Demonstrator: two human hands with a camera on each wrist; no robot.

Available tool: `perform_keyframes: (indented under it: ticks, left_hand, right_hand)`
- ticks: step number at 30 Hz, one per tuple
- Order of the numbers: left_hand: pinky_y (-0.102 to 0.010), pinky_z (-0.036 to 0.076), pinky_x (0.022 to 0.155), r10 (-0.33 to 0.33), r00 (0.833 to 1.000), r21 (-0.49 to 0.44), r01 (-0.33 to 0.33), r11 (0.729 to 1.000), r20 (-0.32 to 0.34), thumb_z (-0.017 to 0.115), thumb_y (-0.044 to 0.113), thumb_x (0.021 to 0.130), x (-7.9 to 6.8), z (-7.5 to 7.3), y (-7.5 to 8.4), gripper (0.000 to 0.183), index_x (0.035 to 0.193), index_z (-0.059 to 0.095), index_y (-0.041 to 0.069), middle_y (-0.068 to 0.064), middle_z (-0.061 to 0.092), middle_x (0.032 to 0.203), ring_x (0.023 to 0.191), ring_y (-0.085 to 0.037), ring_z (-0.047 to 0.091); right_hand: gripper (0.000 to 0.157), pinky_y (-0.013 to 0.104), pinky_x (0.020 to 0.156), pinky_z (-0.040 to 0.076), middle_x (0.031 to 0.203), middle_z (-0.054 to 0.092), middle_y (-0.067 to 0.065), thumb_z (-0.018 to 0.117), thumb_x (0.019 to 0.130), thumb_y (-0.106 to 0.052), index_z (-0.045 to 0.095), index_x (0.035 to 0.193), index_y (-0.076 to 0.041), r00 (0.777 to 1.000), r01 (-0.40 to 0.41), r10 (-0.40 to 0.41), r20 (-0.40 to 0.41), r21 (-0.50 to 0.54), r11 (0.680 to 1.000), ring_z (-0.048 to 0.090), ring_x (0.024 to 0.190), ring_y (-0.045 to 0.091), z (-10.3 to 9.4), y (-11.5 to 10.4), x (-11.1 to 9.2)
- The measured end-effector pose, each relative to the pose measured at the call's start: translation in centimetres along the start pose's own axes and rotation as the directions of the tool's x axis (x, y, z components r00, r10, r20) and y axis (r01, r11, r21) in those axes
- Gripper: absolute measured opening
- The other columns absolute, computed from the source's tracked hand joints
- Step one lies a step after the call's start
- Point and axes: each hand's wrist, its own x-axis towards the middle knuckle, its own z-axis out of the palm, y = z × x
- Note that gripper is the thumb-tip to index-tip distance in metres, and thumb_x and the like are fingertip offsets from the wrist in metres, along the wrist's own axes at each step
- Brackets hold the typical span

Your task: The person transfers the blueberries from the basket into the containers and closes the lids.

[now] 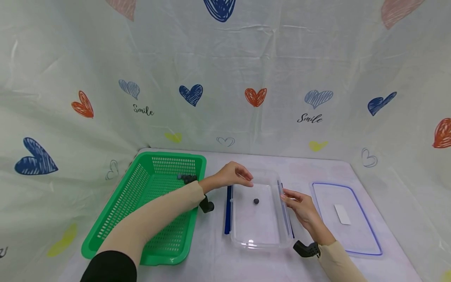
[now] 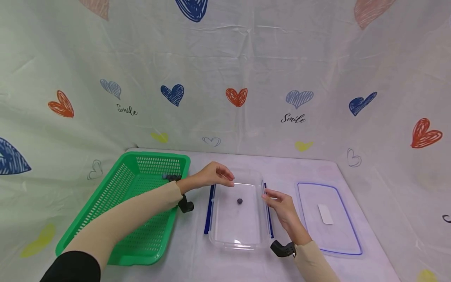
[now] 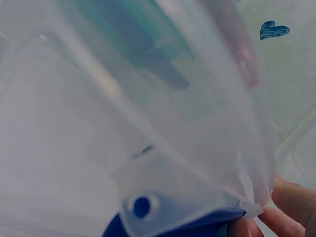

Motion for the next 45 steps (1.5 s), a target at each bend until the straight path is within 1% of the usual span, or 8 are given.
perform_keyframes:
  ticks: [6, 13, 20, 27, 31, 36, 41, 45]
  left_hand:
    - [-0.024, 0.053, 0.073, -0.002, 1.000, -0.003, 0.002, 1.000, -0.024, 0.079, 0.025, 0.073, -0.1, -0.6, 0.5, 0.022, 0.092, 0.072, 0.016, 0.003, 0.068, 0.094, 0.085, -0.008, 0.064]
    - [-0.027, 0.053, 0.076, 0.010, 0.999, -0.050, -0.013, 0.999, -0.053, 0.079, 0.020, 0.073, -0.2, -1.6, 1.3, 0.028, 0.098, 0.070, 0.011, -0.006, 0.068, 0.101, 0.090, -0.014, 0.064]
    - [-0.025, 0.052, 0.076, -0.010, 0.997, -0.045, 0.007, 0.999, -0.078, 0.078, 0.028, 0.074, -0.4, -2.6, 2.0, 0.027, 0.097, 0.070, 0.016, 0.003, 0.067, 0.098, 0.090, -0.009, 0.063]
    - [-0.027, 0.053, 0.076, 0.008, 0.994, -0.106, -0.019, 0.994, -0.112, 0.078, 0.030, 0.074, -0.4, -4.1, 2.0, 0.030, 0.099, 0.070, 0.014, 0.001, 0.066, 0.099, 0.089, -0.012, 0.064]
    - [-0.029, 0.053, 0.076, -0.013, 0.990, -0.135, -0.007, 0.991, -0.141, 0.078, 0.030, 0.074, -0.8, -5.2, 2.3, 0.032, 0.100, 0.069, 0.015, 0.000, 0.066, 0.100, 0.088, -0.014, 0.064]
    - [-0.035, 0.053, 0.078, -0.008, 0.985, -0.174, -0.023, 0.985, -0.171, 0.077, 0.025, 0.075, -1.6, -6.5, 2.7, 0.031, 0.102, 0.068, 0.012, -0.005, 0.067, 0.102, 0.088, -0.016, 0.065]
    - [-0.033, 0.053, 0.078, 0.017, 0.981, -0.228, -0.062, 0.972, -0.191, 0.076, 0.017, 0.077, -2.5, -7.8, 2.4, 0.030, 0.104, 0.068, 0.006, -0.011, 0.065, 0.104, 0.090, -0.019, 0.065]
    - [-0.033, 0.053, 0.078, 0.000, 0.976, -0.251, -0.056, 0.966, -0.219, 0.077, 0.017, 0.076, -3.2, -8.7, 2.1, 0.030, 0.104, 0.068, 0.007, -0.010, 0.065, 0.104, 0.091, -0.021, 0.064]
  right_hand:
    - [0.055, 0.020, 0.078, 0.049, 0.113, 0.051, 0.010, 0.069, 0.084, -0.020, 0.049, 0.128, 0.006, 1.000, 0.000, 0.000, -0.001, -0.001, 1.000, 0.058, 0.086, 0.010, 0.1, 0.1, 0.2]
    - [0.054, 0.019, 0.076, 0.049, 0.111, 0.051, 0.009, 0.070, 0.083, -0.019, 0.050, 0.127, 0.006, 1.000, -0.001, 0.001, -0.006, 0.000, 1.000, 0.058, 0.085, 0.011, 0.2, 0.1, 0.3]
    - [0.055, 0.020, 0.077, 0.050, 0.110, 0.052, 0.007, 0.068, 0.085, -0.019, 0.048, 0.128, 0.008, 1.000, 0.023, -0.023, 0.020, -0.009, 1.000, 0.058, 0.089, 0.014, 0.1, 0.0, 0.1]
    - [0.056, 0.020, 0.077, 0.050, 0.113, 0.052, 0.009, 0.069, 0.083, -0.020, 0.049, 0.128, 0.007, 1.000, 0.001, -0.001, 0.001, 0.006, 1.000, 0.058, 0.086, 0.011, 0.2, 0.0, 0.1]
    - [0.057, 0.020, 0.077, 0.050, 0.113, 0.052, 0.009, 0.070, 0.083, -0.021, 0.049, 0.128, 0.007, 1.000, 0.001, -0.001, 0.004, 0.002, 1.000, 0.057, 0.086, 0.011, 0.1, 0.0, 0.2]
    - [0.057, 0.020, 0.077, 0.050, 0.111, 0.053, 0.008, 0.070, 0.083, -0.020, 0.049, 0.128, 0.006, 1.000, -0.008, 0.008, 0.002, 0.012, 1.000, 0.059, 0.086, 0.009, 0.1, 0.1, 0.2]
    - [0.057, 0.019, 0.078, 0.049, 0.113, 0.051, 0.009, 0.070, 0.083, -0.020, 0.048, 0.129, 0.007, 1.000, -0.008, 0.008, 0.009, 0.013, 1.000, 0.059, 0.086, 0.009, 0.0, 0.1, 0.0]
    - [0.056, 0.019, 0.078, 0.049, 0.115, 0.050, 0.010, 0.069, 0.084, -0.019, 0.047, 0.129, 0.007, 1.000, -0.009, 0.009, 0.016, 0.013, 1.000, 0.058, 0.087, 0.009, 0.0, 0.0, -0.1]
